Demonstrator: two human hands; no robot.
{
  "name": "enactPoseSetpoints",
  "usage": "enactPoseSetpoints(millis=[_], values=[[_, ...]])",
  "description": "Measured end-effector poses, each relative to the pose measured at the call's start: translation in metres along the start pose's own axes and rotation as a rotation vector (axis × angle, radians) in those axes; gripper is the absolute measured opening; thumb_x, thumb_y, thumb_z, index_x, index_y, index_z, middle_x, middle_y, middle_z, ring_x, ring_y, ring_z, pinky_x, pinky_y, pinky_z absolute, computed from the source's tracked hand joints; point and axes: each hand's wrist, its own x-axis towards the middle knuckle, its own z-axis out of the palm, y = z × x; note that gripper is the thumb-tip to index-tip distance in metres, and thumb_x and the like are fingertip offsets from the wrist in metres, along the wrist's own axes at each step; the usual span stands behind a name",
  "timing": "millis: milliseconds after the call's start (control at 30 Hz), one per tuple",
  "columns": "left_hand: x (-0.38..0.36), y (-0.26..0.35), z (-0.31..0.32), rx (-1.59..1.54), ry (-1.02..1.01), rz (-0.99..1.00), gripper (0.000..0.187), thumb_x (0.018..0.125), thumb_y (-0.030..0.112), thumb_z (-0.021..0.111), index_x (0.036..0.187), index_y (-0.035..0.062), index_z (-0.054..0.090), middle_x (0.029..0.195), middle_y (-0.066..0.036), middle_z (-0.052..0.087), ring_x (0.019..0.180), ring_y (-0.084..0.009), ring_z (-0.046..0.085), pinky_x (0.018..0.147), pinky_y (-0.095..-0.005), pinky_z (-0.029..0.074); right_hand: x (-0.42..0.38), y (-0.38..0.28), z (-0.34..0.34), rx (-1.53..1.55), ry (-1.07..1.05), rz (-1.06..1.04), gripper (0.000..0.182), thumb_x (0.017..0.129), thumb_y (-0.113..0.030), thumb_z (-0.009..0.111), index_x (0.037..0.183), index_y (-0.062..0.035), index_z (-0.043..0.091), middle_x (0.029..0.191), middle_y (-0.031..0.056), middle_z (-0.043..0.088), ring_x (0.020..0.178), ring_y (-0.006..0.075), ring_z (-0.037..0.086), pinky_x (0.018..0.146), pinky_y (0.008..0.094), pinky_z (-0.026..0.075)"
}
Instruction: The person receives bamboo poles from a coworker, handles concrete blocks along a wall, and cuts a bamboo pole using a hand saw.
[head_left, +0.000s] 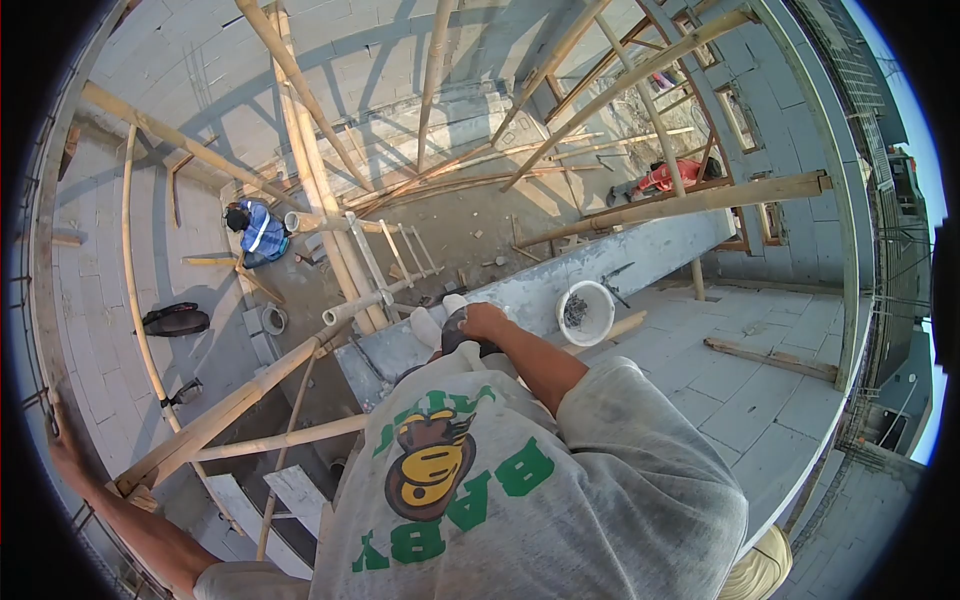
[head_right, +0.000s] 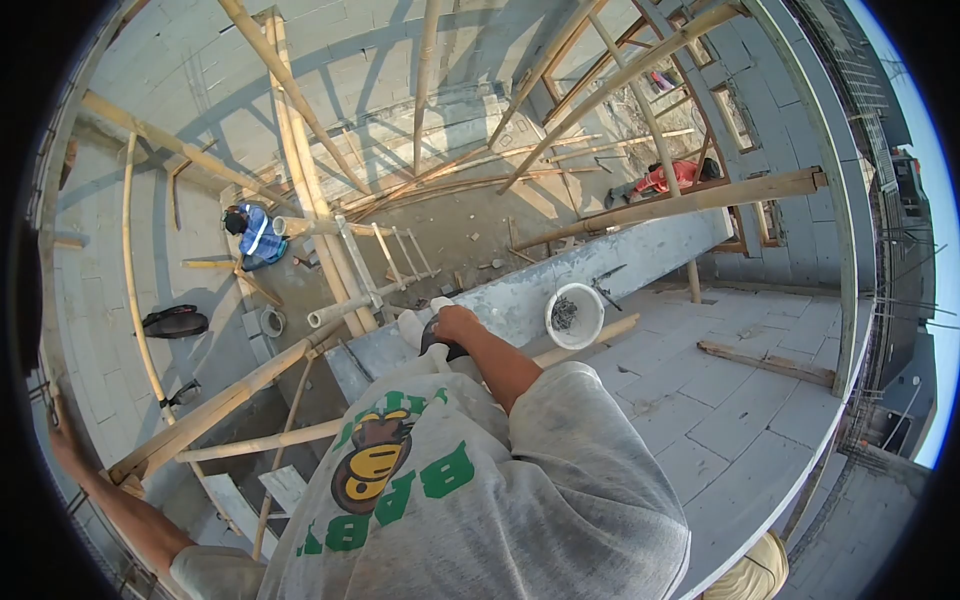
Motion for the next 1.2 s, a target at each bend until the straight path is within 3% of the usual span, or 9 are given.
enactPoseSetpoints(millis=[433, 1200], values=[[0.002, -0.005, 0.01, 0.044, -0.006, 0.03, 0.069, 0.088, 0.064, 0.048, 0.132, 0.0107, 0.055, 0.118, -0.016, 0.064, 0.109, -0.0294, 0.061, 0.09, -0.0378, 0.046, 0.016, 0.0, 0.004, 0.025, 0.029, 0.033, 0.039, 0.078, -0.033, 0.062, 0.102, -0.0029, 0.07, 0.107, 0.0197, 0.067, 0.102, 0.0334, 0.065, 0.087, 0.0428, 0.052], [0.0, 0.003, -0.001, 0.11, 0.0, -0.008, 0.075, 0.084, 0.07, 0.046, 0.133, 0.0142, 0.054, 0.12, -0.016, 0.063, 0.11, -0.0337, 0.06, 0.092, -0.0404, 0.046, 0.009, 0.001, 0.0, 0.038, 0.022, 0.027, 0.043, 0.08, -0.034, 0.06, 0.11, -0.0025, 0.066, 0.113, 0.0191, 0.065, 0.106, 0.0328, 0.063, 0.09, 0.0432, 0.05]])
